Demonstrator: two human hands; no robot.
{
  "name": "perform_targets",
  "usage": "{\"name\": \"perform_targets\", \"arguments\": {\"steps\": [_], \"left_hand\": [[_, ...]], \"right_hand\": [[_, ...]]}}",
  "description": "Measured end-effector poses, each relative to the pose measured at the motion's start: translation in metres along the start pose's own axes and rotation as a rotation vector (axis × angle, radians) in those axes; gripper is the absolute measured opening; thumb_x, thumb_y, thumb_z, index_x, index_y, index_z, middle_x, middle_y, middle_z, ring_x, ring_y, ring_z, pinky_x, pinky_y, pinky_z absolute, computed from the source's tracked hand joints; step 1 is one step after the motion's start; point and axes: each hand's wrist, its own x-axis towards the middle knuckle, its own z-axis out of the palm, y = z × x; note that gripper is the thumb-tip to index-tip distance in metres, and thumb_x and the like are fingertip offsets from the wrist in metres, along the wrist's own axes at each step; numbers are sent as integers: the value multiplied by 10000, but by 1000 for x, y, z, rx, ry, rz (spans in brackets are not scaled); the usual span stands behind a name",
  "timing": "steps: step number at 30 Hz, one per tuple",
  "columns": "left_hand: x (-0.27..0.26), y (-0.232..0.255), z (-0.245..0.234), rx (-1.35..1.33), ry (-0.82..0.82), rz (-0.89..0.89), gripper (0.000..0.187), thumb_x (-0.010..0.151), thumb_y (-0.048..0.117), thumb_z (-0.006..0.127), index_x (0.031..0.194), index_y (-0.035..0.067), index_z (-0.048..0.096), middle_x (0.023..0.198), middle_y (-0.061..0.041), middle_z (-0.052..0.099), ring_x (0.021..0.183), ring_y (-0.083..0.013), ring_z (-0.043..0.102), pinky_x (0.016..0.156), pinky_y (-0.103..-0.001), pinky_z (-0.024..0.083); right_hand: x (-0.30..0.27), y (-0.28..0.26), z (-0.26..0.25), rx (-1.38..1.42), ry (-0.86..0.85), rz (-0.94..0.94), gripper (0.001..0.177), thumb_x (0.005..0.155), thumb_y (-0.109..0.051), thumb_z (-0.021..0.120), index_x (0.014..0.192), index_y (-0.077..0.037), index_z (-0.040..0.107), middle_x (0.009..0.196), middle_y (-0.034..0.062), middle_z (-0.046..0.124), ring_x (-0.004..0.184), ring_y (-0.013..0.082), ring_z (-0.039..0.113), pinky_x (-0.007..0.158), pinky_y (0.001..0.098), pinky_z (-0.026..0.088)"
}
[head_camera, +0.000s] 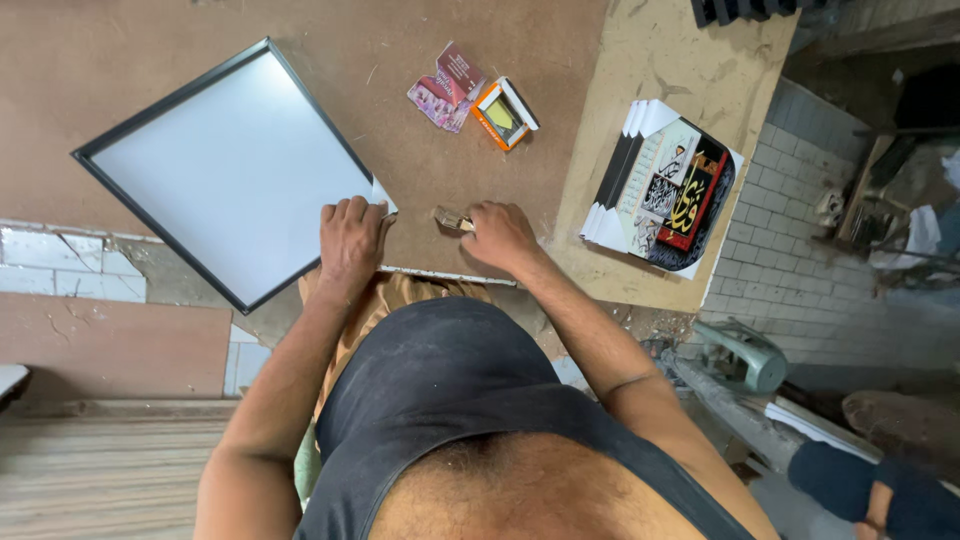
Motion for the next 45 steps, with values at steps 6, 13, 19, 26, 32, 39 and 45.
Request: {"name": "perform_targets", "arguments": {"steps": [6,13,19,26,32,39,45], "left_hand": [[8,-13,-18,42,-62,62,218,891,338,759,988,147,719,1403,-37,639,1383,-242,472,1076,-498,327],[11,-26,-23,-114,-167,42,254,955,388,718,1041,149,722,1472,50,631,1547,-140,326,1172,-509,273],[10,-27,-17,-75,-170,41,310,956,433,699,1068,146,729,1443,73,639,1535,-133,328,1181,-516,263],[8,-22,-25,-92,-194,-6,349,961,458,692,1156,170,716,1431,88,623,1544,-122,324,1209,-514,258],[-11,-30,-22,4,-157,6,471,908,461,706,1264,153,693,1626,-33,462,1531,-177,325,1202,-497,249],[-120,-64,-89,453,-135,-276,205,895,316,808,974,207,655,1471,-62,582,1550,-225,410,1201,-452,207],[-122,-67,-163,437,-146,-146,184,954,152,827,1035,191,667,1287,25,648,1282,-127,641,1143,-401,274]], "right_hand": [[16,-15,-20,89,-73,-107,511,946,-503,659,919,5,709,879,236,720,851,422,703,755,518,551],[33,-51,-19,129,-53,-189,575,969,-552,619,908,15,684,805,234,704,784,415,708,713,522,552],[39,-57,-12,153,-27,-218,548,952,-545,653,854,-7,683,727,185,696,695,356,720,639,493,554],[42,-62,-2,244,85,-253,488,934,-514,679,795,-48,710,623,121,655,590,305,700,573,452,535],[8,-58,-19,209,320,-266,564,907,-552,717,1010,2,709,788,115,689,714,297,702,639,440,546],[23,-47,-42,29,573,-118,404,901,-443,790,890,-56,675,866,129,639,824,329,648,746,461,508],[129,-27,-48,-110,758,-110,514,707,-392,841,1024,-9,714,989,120,663,925,297,685,865,449,547]]}}
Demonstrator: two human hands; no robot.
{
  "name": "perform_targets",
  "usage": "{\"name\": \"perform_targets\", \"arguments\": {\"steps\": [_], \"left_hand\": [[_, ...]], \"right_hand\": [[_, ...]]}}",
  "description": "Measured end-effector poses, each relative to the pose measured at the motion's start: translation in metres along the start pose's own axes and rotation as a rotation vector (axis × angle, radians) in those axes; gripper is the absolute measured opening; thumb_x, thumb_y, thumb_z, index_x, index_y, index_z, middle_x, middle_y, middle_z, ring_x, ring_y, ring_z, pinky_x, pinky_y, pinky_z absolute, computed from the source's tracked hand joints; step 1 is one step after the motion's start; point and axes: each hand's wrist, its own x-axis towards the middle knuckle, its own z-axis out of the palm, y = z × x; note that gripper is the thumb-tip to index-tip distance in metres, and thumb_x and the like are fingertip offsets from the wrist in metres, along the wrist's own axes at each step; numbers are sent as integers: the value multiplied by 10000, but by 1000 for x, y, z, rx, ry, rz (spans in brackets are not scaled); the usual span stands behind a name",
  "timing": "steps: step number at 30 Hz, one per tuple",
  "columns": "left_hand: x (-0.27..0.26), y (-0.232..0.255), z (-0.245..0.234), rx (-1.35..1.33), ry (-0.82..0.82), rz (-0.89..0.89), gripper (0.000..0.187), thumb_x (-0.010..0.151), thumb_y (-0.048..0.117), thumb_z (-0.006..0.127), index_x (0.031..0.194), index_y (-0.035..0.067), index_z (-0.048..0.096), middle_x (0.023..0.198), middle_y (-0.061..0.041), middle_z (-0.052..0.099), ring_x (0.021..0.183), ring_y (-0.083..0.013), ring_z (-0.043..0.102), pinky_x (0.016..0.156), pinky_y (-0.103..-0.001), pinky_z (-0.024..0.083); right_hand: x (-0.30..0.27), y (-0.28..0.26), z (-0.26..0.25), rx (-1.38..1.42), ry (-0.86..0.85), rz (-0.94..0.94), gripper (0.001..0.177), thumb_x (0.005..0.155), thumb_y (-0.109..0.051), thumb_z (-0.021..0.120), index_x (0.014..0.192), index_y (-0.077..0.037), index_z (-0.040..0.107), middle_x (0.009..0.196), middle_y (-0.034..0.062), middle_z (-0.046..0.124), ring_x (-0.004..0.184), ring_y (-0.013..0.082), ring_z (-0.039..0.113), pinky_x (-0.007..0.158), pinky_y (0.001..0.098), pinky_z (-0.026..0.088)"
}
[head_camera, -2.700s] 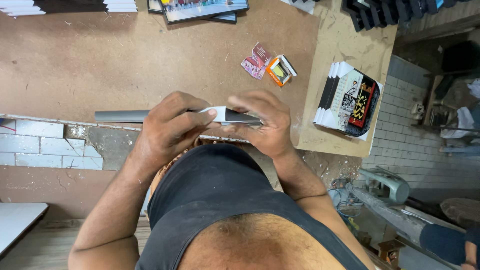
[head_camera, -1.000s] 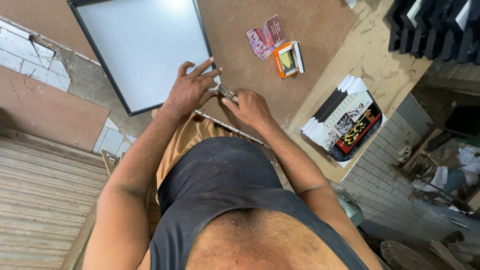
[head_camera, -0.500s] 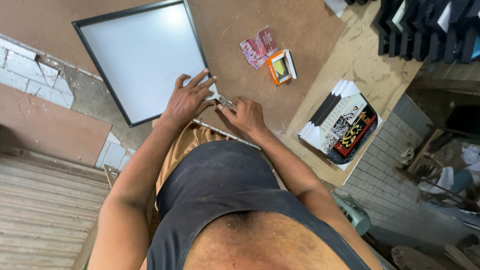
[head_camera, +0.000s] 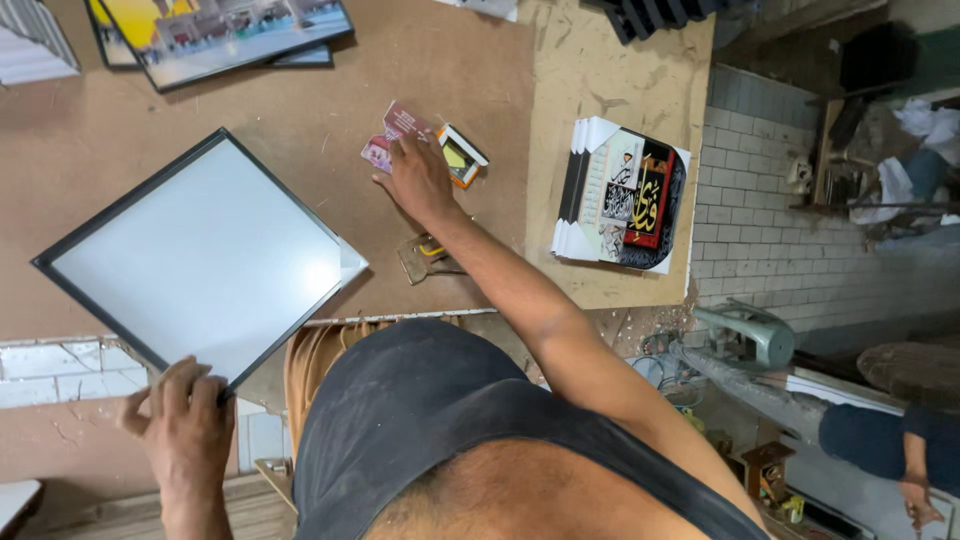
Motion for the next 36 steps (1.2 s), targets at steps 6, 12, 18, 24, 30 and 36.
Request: {"name": "perform_targets", "arguments": {"steps": [6,12,18,24,30,36], "left_hand": [[40,-31,-134,-346,50,108,272,781,84,875,971,73,680,1011,-80,773,958,-187,694,1046,-446,403],[98,-40,-153,-692,288,250,284,854,69,858,1068,-14,691,1064,-161,723,918,-184,684,786,-264,562],[140,-31,-152,-823,406,275,316,899,17,871,1172,-35,721,1107,-173,676,934,-191,674,754,-243,575],[169,-17,-164,-889,419,357,374,906,-1,869,1255,22,736,1077,-123,698,995,-215,668,823,-299,543],[188,-8,-172,-981,376,411,378,892,60,851,1252,74,738,1122,-113,698,1047,-274,663,866,-357,536],[204,3,-178,-1004,350,537,577,852,266,911,1309,34,646,1180,-123,699,1073,-284,672,909,-393,553]], "right_hand": [[17,23,30,126,-381,170,381,745,-357,881,939,-53,757,981,152,717,931,322,709,803,448,566],[5,33,51,181,-255,200,238,762,-241,837,892,-65,742,913,134,726,848,332,709,726,474,559],[-3,22,64,-20,-232,295,104,870,-161,746,827,-73,713,863,138,720,841,325,725,730,457,566],[12,-6,17,4,-311,401,175,834,-252,760,820,-78,741,837,161,722,820,350,714,717,481,547],[25,-67,-118,845,198,539,117,1030,-109,699,1083,-7,722,910,88,719,751,185,672,676,323,567],[12,-149,-233,1490,147,344,175,954,-8,782,1084,39,675,964,116,726,828,191,740,763,335,636]]}}
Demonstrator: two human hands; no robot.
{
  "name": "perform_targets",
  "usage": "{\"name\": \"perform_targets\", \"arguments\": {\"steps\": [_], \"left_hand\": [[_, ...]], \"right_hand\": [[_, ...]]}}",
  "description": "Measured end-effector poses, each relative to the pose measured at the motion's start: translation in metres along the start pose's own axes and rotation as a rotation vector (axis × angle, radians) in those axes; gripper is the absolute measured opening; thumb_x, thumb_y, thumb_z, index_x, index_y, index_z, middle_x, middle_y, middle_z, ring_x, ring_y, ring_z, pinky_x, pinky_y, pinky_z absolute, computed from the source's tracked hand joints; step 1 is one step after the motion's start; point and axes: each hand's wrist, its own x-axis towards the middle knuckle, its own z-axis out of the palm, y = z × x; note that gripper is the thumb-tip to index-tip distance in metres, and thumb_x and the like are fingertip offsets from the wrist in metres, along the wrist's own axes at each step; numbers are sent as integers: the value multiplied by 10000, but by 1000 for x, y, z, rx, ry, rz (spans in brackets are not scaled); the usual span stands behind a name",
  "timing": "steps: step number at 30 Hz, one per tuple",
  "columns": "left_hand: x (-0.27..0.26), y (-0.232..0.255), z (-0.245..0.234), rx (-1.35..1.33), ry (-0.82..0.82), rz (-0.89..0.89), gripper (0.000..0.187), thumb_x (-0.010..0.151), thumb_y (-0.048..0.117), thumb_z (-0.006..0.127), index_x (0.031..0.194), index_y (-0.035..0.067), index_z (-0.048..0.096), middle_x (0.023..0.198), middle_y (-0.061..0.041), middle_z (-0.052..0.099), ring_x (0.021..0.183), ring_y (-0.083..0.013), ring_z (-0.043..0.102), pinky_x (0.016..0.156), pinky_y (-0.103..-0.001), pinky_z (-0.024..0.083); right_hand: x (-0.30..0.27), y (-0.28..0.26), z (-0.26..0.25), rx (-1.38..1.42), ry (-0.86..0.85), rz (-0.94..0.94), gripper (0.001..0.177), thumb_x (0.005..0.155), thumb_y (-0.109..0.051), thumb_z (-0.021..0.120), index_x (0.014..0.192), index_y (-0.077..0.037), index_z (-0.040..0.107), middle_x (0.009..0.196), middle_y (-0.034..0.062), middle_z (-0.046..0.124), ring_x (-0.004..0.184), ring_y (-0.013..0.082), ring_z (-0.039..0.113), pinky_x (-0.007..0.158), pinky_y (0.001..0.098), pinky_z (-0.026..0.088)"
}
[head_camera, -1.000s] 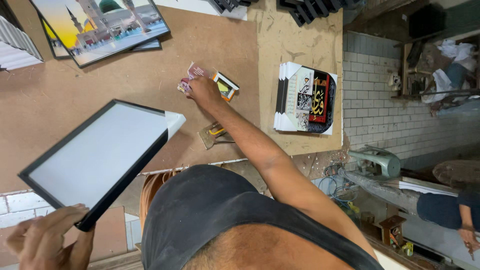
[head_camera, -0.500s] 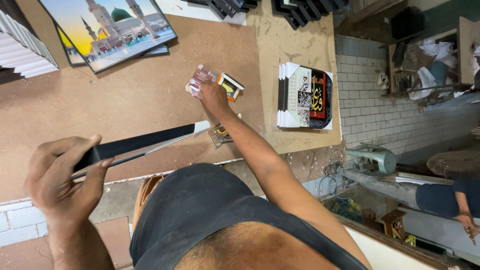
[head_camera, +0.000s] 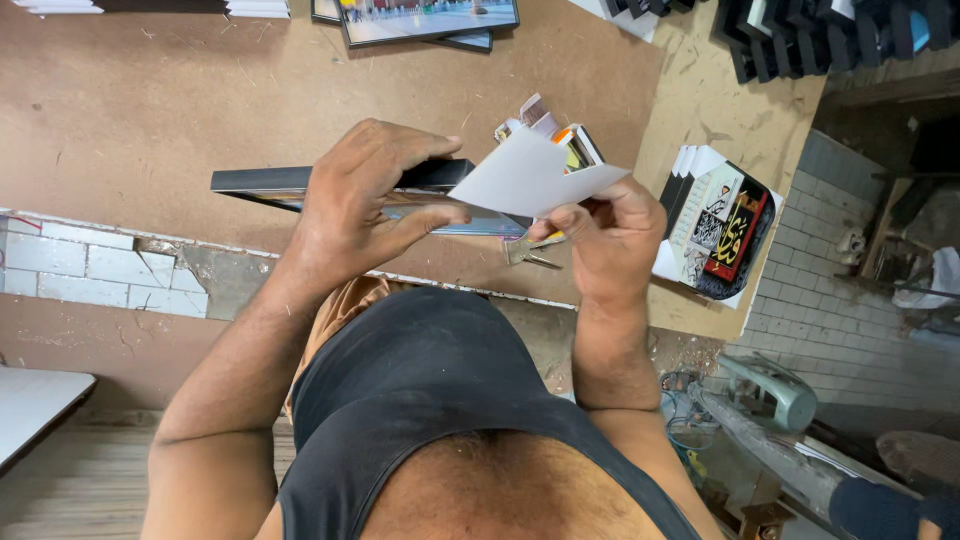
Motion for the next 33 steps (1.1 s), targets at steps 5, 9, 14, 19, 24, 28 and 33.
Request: {"name": "perform_targets", "arguments": {"steps": [5,9,14,19,24,28,33], "left_hand": [[-4,0,7,-32,-12,-39,653,861,282,909,1361,37,570,1162,-124,693,1047,-276,679,868,-392,561],[-8,-3,12,-36,31,-44,612,937,179,886,1415,61,523,1194,-128,682,1086,-261,689,896,-379,577],[-1,4,14,-15,115,114,520,869,111,883,1208,57,492,1073,-129,678,969,-249,685,795,-384,572],[-9,19,5,51,171,88,290,796,143,870,1015,125,681,1104,-271,558,990,-322,641,846,-353,631],[-22,14,0,-14,7,73,307,913,143,875,1141,89,676,1122,-104,678,1023,-243,709,835,-345,611],[-29,13,4,-58,-56,117,328,921,149,865,1147,67,641,1085,-98,689,986,-248,700,804,-367,581],[-29,27,2,-85,-135,52,462,932,183,821,1324,34,628,1014,-96,649,924,-251,648,780,-390,540]], "right_hand": [[2,2,31,-561,-73,-294,222,910,61,843,1086,54,708,1017,151,741,1106,231,709,1002,340,545],[-2,12,36,-647,-22,-259,196,835,69,824,986,46,702,1046,173,750,1099,231,685,948,351,541],[-15,14,36,-564,5,-160,230,892,68,830,1095,44,725,1072,132,747,961,156,703,845,281,574],[-21,10,41,-468,-40,-158,207,940,78,785,1120,25,697,1144,123,716,1033,175,718,903,300,618],[-23,3,40,-536,-139,-239,300,866,7,850,1119,43,693,1102,108,689,1013,180,672,866,282,555],[-10,11,24,-543,-246,-134,180,926,-103,818,1013,28,733,948,84,690,834,129,654,723,258,509],[19,40,16,205,-546,530,255,1068,-170,716,898,18,695,798,27,614,739,76,547,661,242,433]]}}
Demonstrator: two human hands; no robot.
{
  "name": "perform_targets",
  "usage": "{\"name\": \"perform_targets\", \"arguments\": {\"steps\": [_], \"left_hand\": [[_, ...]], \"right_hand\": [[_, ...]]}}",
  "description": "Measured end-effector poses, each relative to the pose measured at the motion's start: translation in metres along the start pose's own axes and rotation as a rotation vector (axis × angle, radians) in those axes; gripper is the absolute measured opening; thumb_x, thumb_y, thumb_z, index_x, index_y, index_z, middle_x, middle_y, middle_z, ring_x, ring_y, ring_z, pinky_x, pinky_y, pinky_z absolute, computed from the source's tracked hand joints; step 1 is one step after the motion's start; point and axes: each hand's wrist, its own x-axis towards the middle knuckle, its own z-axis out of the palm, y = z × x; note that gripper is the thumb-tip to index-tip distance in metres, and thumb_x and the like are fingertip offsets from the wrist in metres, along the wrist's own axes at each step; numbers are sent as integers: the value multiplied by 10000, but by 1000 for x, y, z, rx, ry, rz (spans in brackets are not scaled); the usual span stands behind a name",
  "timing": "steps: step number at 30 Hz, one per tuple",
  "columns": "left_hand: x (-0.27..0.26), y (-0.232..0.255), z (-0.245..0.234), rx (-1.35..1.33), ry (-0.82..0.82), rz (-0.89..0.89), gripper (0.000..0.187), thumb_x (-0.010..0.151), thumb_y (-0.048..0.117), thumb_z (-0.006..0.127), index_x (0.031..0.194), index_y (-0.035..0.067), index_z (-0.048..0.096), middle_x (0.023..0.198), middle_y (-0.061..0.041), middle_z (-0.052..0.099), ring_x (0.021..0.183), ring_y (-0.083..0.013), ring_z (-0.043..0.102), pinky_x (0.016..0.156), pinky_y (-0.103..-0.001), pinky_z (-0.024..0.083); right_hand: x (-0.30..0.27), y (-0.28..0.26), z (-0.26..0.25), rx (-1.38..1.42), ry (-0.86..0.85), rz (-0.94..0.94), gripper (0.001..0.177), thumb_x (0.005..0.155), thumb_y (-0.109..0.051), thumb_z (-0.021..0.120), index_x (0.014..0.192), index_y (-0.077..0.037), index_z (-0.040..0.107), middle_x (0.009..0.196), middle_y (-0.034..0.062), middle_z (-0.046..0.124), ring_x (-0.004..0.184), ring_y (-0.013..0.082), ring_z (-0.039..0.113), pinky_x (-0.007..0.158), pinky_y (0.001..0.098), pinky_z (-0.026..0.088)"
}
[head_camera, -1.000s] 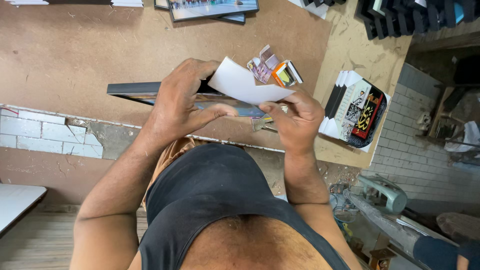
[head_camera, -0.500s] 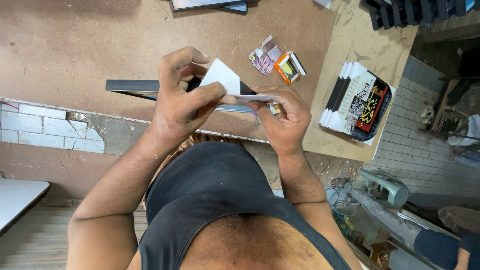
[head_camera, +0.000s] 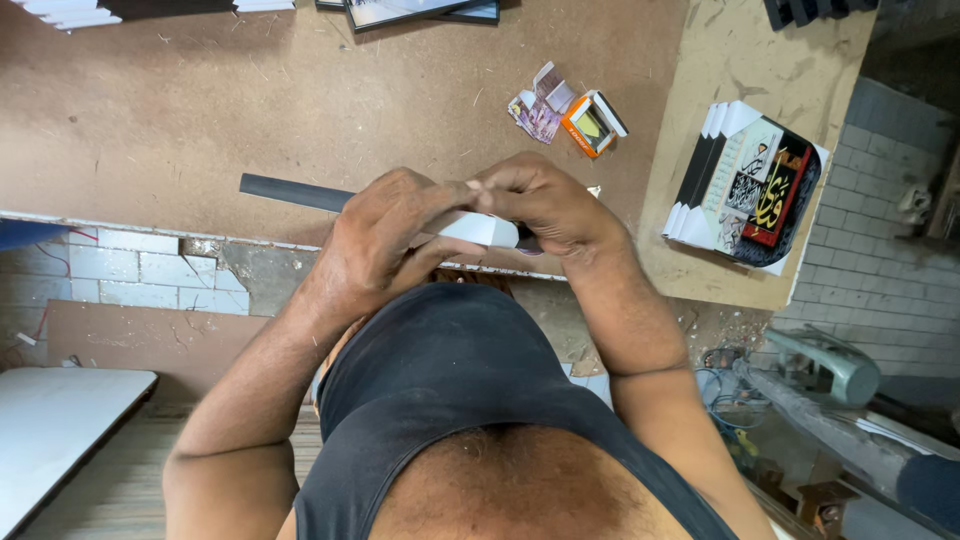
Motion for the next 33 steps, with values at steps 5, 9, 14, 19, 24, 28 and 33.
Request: {"name": "perform_targets", "arguments": {"steps": [5,9,14,19,24,28,33], "left_hand": [[16,12,-9,27,-109,-159,408,861,244,853,1227,129,711,831,-104,510,774,-267,534,695,-415,473],[15,3,-23,48,-44,-167,355,962,253,816,1261,109,690,945,-100,529,880,-259,567,778,-405,497],[-18,-27,2,354,19,-42,332,903,266,784,1142,70,664,1027,-118,562,972,-305,584,828,-430,450],[-76,-95,85,411,-154,-324,266,865,263,791,995,74,656,956,-96,598,905,-264,615,811,-422,451],[-132,-170,145,584,-222,-367,239,877,239,772,982,66,646,934,-100,610,873,-256,630,814,-416,467],[-155,-194,159,602,-283,-360,194,971,246,727,1047,80,662,986,-99,631,930,-249,636,872,-420,475],[-153,-191,153,639,-351,-396,230,980,317,706,1120,135,714,1173,-115,673,1094,-240,601,1066,-504,403]], "right_hand": [[2,12,3,-184,110,52,184,1031,-150,647,959,8,710,814,-12,617,738,50,544,633,243,441],[-20,30,-12,-1013,641,-421,185,1086,-146,688,970,-2,696,879,73,664,781,175,636,720,306,473],[-55,94,-66,-1603,576,-101,385,868,-158,842,1167,-22,642,1139,172,651,1074,389,598,907,495,478],[-93,164,-95,-1594,475,-45,733,632,-251,898,1277,-71,600,1212,158,652,1138,373,589,974,501,479],[-90,178,-127,-1671,532,81,583,593,-301,934,1080,-85,697,1093,114,699,1075,339,631,955,521,478],[-76,178,-131,-1597,345,306,361,791,-321,821,986,-45,694,1036,168,685,991,385,654,849,504,523],[-46,189,-93,-1445,350,419,496,947,-513,685,941,-17,681,888,216,714,860,430,694,733,523,547]]}}
